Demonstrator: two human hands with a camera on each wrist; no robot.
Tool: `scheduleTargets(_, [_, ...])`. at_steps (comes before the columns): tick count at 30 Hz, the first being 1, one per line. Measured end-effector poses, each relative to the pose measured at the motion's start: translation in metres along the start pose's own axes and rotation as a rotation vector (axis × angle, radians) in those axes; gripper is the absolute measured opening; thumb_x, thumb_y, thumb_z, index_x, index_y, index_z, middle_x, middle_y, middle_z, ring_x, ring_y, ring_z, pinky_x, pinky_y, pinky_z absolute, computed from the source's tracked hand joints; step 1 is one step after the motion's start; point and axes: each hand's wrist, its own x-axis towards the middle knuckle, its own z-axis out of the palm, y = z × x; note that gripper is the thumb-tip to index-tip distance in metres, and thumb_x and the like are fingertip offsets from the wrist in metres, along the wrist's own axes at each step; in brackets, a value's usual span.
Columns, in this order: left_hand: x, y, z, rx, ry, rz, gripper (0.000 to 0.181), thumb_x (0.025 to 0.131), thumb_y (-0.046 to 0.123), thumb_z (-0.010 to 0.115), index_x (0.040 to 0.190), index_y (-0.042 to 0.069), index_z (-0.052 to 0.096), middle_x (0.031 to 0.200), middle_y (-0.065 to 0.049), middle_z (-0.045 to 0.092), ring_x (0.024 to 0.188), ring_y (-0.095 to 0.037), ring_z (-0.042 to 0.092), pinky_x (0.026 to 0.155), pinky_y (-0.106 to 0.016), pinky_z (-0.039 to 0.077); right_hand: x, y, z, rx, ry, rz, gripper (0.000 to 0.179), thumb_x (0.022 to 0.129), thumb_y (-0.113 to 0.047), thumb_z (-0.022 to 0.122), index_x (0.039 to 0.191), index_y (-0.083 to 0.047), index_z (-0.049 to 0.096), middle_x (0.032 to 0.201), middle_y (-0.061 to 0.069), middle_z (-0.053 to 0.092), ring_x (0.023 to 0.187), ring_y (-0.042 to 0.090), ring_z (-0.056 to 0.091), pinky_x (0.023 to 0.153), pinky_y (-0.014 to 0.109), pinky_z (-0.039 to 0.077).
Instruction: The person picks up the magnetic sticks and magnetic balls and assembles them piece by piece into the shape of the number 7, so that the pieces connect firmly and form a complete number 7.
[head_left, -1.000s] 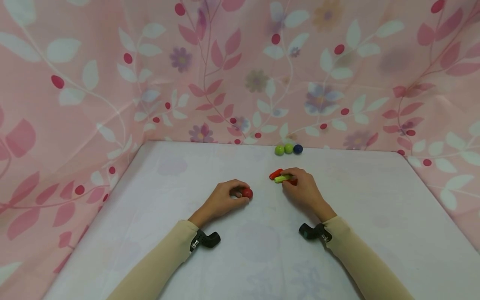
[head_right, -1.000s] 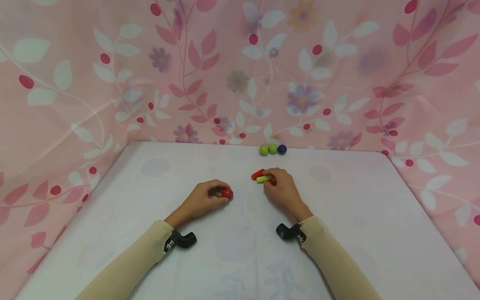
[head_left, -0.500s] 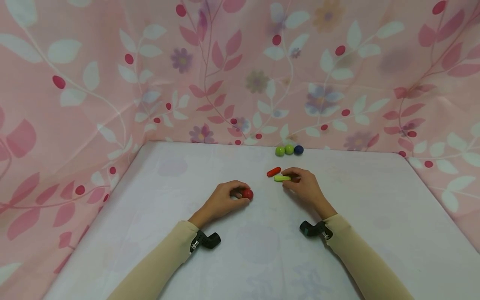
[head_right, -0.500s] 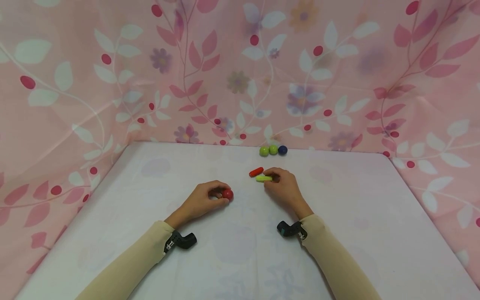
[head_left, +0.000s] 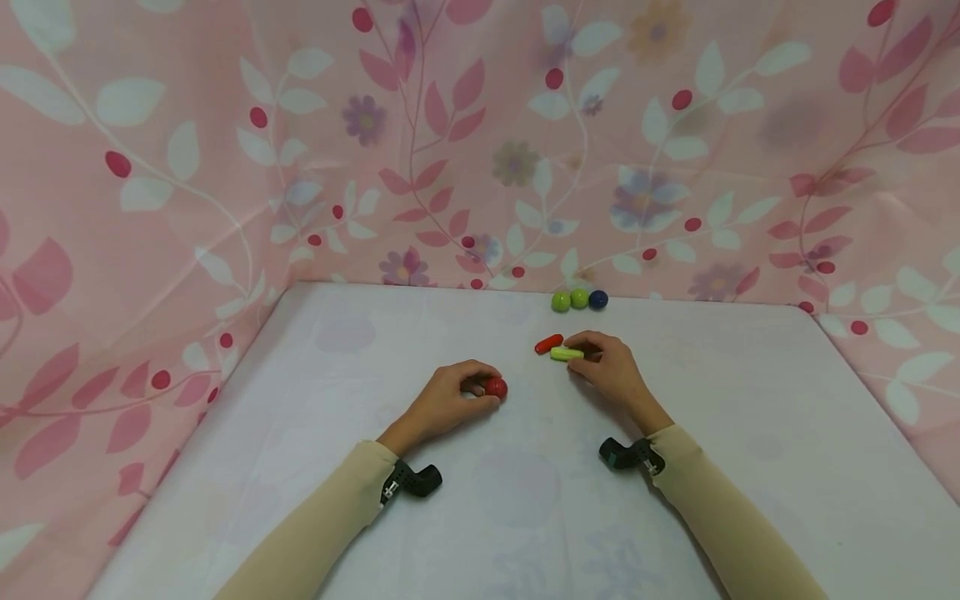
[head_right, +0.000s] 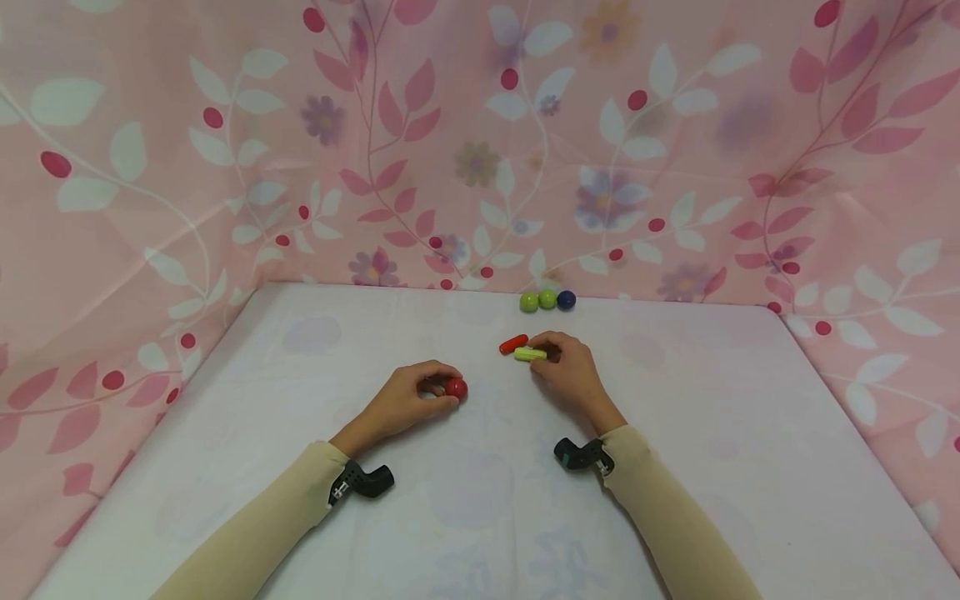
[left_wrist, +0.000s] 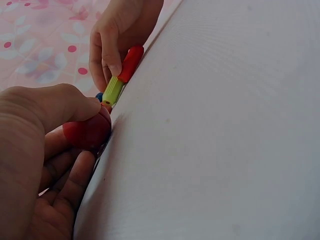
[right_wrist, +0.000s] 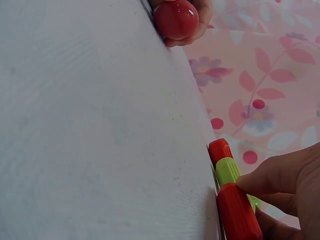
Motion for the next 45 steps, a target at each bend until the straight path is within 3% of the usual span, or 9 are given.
scheduleTargets(5, [0.0, -0.001, 0.0, -0.005, -0.003, 0.003, 0.033, 0.094, 0.02, 0.079, 0.126, 0.016, 0.071, 0.116, 0.006, 0.069, 0.098, -0.011, 0.067, 0.087, -0.033, 0.054, 0.001, 0.0, 0.0, 0.022, -0.013, 0.016, 0.028, 0.096, -0.003, 0.072, 0.124, -0.005, 0.07, 0.122, 0.013, 0.067, 0.105, 0.031, 0.061, 0.095, 0.045, 0.049])
scheduleTargets(16, [0.0, 0.0, 0.0, 0.005, 0.001, -0.004, 0.032, 0.093, 0.019, 0.079, 0.124, 0.018, 0.071, 0.114, 0.008, 0.069, 0.097, -0.011, 0.067, 0.086, -0.033, 0.054, 0.003, 0.006, -0.004, 0.099, 0.05, 0.009, 0.025, 0.097, -0.004, 0.073, 0.122, -0.002, 0.072, 0.119, 0.015, 0.069, 0.109, 0.031, 0.062, 0.098, 0.043, 0.048])
scheduleTargets(27, [0.0, 0.0, 0.0, 0.002, 0.006, -0.006, 0.032, 0.093, 0.018, 0.079, 0.124, 0.018, 0.071, 0.114, 0.009, 0.069, 0.096, -0.009, 0.067, 0.087, -0.033, 0.054, 0.002, 0.012, -0.004, 0.092, 0.094, 0.0, 0.026, 0.099, -0.009, 0.072, 0.124, -0.003, 0.072, 0.121, 0.011, 0.069, 0.107, 0.027, 0.061, 0.087, 0.025, 0.049])
scheduleTargets(35, [0.0, -0.001, 0.0, 0.003, 0.005, 0.011, 0.031, 0.094, 0.02, 0.078, 0.124, 0.018, 0.071, 0.113, 0.009, 0.069, 0.096, -0.011, 0.067, 0.086, -0.033, 0.054, 0.001, 0.012, -0.008, 0.125, 0.109, 0.043, 0.027, 0.1, -0.015, 0.072, 0.125, -0.004, 0.071, 0.122, 0.012, 0.068, 0.108, 0.027, 0.059, 0.09, 0.034, 0.047])
scheduleTargets(45, [0.0, 0.001, -0.001, 0.019, 0.015, 0.01, 0.033, 0.093, 0.017, 0.08, 0.125, 0.016, 0.071, 0.114, 0.007, 0.069, 0.096, -0.011, 0.067, 0.088, -0.034, 0.054, -0.002, 0.008, -0.012, 0.165, 0.203, 0.014, 0.026, 0.102, -0.017, 0.07, 0.124, -0.003, 0.072, 0.114, 0.011, 0.071, 0.094, 0.027, 0.065, 0.078, 0.022, 0.052])
